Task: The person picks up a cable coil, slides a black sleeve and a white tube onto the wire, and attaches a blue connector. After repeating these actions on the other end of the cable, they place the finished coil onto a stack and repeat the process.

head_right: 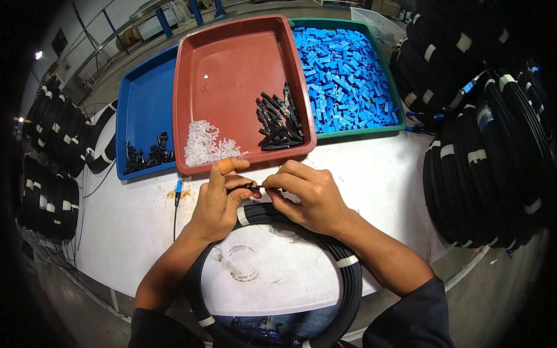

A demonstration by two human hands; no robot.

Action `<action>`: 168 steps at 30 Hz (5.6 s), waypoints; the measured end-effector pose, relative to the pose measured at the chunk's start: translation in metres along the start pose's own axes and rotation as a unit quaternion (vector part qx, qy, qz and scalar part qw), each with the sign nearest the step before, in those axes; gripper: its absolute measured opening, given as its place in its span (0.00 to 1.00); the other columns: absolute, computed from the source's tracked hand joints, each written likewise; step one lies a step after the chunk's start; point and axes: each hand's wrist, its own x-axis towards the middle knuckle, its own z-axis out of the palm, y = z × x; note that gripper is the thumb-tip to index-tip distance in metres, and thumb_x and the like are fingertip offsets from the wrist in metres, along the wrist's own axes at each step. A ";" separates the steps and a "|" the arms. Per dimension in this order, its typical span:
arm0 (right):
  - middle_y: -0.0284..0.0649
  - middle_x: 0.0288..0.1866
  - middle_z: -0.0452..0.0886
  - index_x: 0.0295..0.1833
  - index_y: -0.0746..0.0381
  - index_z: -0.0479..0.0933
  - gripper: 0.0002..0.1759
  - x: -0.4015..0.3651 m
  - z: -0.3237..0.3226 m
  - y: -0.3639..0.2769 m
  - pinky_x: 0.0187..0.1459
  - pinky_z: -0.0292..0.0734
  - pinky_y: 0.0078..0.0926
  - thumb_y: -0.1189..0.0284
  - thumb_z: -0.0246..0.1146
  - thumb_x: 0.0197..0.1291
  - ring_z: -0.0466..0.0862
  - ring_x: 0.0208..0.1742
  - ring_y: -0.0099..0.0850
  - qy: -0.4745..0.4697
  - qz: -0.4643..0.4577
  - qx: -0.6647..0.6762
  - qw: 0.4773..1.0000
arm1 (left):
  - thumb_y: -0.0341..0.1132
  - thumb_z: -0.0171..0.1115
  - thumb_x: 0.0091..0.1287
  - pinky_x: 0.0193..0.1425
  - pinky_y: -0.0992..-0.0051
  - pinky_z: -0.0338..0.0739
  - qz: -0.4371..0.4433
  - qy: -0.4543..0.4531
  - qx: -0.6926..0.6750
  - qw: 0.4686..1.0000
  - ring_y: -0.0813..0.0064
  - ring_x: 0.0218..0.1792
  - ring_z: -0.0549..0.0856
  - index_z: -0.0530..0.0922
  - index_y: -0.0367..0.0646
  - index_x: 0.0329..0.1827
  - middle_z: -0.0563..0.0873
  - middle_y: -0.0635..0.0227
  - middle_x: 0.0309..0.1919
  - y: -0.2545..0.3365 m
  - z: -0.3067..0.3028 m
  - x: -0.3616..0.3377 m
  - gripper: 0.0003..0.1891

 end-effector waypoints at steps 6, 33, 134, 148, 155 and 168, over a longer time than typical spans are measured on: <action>0.38 0.36 0.84 0.42 0.62 0.85 0.11 -0.001 0.001 0.001 0.31 0.82 0.29 0.81 0.74 0.52 0.87 0.31 0.33 -0.013 0.007 0.006 1.000 | 0.20 0.56 0.76 0.53 0.71 0.85 -0.022 -0.001 -0.034 0.999 0.67 0.45 0.92 0.63 0.33 0.66 0.87 0.53 0.44 -0.001 0.001 0.000 0.19; 0.37 0.34 0.86 0.39 0.63 0.88 0.08 0.000 0.000 0.001 0.28 0.81 0.25 0.79 0.78 0.53 0.86 0.29 0.29 0.033 -0.006 0.019 0.999 | 0.26 0.79 0.58 0.37 0.76 0.82 0.086 0.108 0.044 0.989 0.71 0.33 0.91 0.88 0.36 0.39 0.92 0.60 0.35 -0.003 -0.004 0.001 0.09; 0.42 0.37 0.85 0.42 0.65 0.83 0.11 0.000 -0.004 -0.004 0.33 0.82 0.32 0.82 0.75 0.52 0.87 0.33 0.38 -0.002 -0.007 0.006 1.000 | 0.21 0.77 0.57 0.44 0.74 0.89 0.116 0.070 0.006 0.991 0.65 0.39 0.94 0.90 0.34 0.38 0.93 0.55 0.38 -0.007 -0.002 -0.001 0.07; 0.41 0.35 0.86 0.40 0.66 0.84 0.12 0.001 -0.005 -0.005 0.33 0.82 0.30 0.81 0.77 0.50 0.88 0.34 0.37 -0.007 -0.010 -0.004 1.000 | 0.18 0.76 0.56 0.41 0.72 0.88 0.158 0.071 0.017 0.985 0.64 0.35 0.94 0.90 0.34 0.39 0.93 0.53 0.37 -0.007 -0.004 0.000 0.09; 0.41 0.34 0.85 0.40 0.65 0.83 0.11 0.000 -0.003 -0.006 0.33 0.81 0.32 0.81 0.76 0.50 0.87 0.33 0.39 -0.023 0.014 0.022 0.999 | 0.19 0.77 0.53 0.43 0.72 0.89 0.194 0.054 0.043 0.979 0.64 0.39 0.94 0.90 0.36 0.39 0.93 0.56 0.38 -0.006 -0.005 0.000 0.11; 0.40 0.31 0.84 0.38 0.64 0.83 0.10 0.001 -0.003 -0.006 0.29 0.78 0.31 0.78 0.76 0.51 0.85 0.28 0.37 -0.007 0.006 0.037 0.999 | 0.19 0.76 0.54 0.41 0.73 0.88 0.199 0.057 0.041 0.978 0.65 0.37 0.94 0.90 0.36 0.39 0.94 0.57 0.38 -0.006 -0.005 0.000 0.10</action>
